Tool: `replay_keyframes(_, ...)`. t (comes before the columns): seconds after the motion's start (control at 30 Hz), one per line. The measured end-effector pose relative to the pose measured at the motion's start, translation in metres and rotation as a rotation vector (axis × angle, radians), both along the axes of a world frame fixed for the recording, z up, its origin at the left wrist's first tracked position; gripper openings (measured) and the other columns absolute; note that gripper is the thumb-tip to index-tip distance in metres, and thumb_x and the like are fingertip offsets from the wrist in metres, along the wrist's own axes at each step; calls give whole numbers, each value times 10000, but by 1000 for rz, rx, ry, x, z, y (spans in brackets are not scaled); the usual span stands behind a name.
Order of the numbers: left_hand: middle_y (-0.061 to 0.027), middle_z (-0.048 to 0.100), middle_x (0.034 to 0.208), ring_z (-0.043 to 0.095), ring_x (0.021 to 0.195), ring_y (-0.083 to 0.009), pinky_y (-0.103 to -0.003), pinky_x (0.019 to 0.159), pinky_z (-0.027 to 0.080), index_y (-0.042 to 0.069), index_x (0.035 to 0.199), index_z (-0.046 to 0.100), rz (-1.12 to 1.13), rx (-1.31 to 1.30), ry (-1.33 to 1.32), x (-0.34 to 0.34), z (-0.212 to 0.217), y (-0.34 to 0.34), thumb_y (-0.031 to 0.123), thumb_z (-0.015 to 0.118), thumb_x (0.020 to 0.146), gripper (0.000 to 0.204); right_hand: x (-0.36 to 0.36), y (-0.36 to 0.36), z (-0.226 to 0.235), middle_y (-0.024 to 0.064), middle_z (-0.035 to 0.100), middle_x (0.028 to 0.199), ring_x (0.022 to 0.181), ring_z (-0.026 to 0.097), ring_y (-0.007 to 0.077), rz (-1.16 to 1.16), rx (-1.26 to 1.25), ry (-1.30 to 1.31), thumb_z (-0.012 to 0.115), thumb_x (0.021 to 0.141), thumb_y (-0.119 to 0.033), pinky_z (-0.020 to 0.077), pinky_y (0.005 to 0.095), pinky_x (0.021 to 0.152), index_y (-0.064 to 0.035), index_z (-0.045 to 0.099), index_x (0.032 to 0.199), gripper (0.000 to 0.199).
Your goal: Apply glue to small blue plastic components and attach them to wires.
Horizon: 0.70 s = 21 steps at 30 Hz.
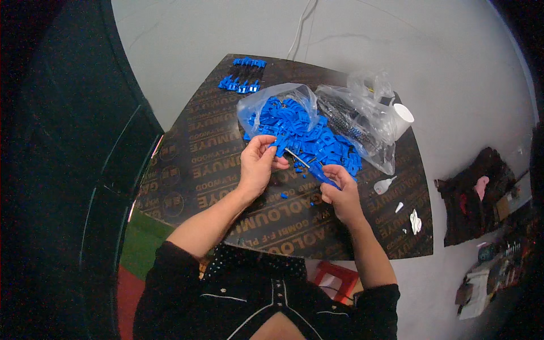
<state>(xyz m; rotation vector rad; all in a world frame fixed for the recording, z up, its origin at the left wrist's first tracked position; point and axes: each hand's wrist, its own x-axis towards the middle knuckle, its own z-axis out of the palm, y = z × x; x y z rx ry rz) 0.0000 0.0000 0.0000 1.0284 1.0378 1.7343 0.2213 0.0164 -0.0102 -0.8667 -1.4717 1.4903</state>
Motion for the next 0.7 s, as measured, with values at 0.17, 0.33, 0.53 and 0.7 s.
replay_keyframes(0.17,-100,574,855,635,659,-163,-300,588,578,-40,1124,467,-2,-15,-18,1,0,3,-12,453,921,205,-1,1,7,40,544,861,599,493,73,-91,-53,28,576,882,-106,372,205,444,-4,514,1169,311)
replay_keyframes(0.33,-102,574,856,636,661,-165,-298,589,578,-44,1127,465,-12,-15,-13,5,2,-2,-5,457,924,206,-3,-2,13,25,542,826,584,483,64,-96,-135,66,560,892,-100,357,209,438,9,508,1175,308)
replay_keyframes(0.53,-120,574,877,642,675,-188,-316,593,580,-49,1132,463,18,-20,-4,-1,-2,1,4,464,923,216,-4,-2,6,48,546,890,590,491,73,-79,-11,15,560,890,-99,361,217,439,18,502,1181,319)
replay_keyframes(0.7,-99,575,845,638,657,-159,-290,581,577,-42,1116,469,16,-18,-25,3,1,-1,10,460,933,191,3,2,8,71,535,945,614,500,86,-81,-133,55,567,869,-64,377,228,458,19,498,1188,337)
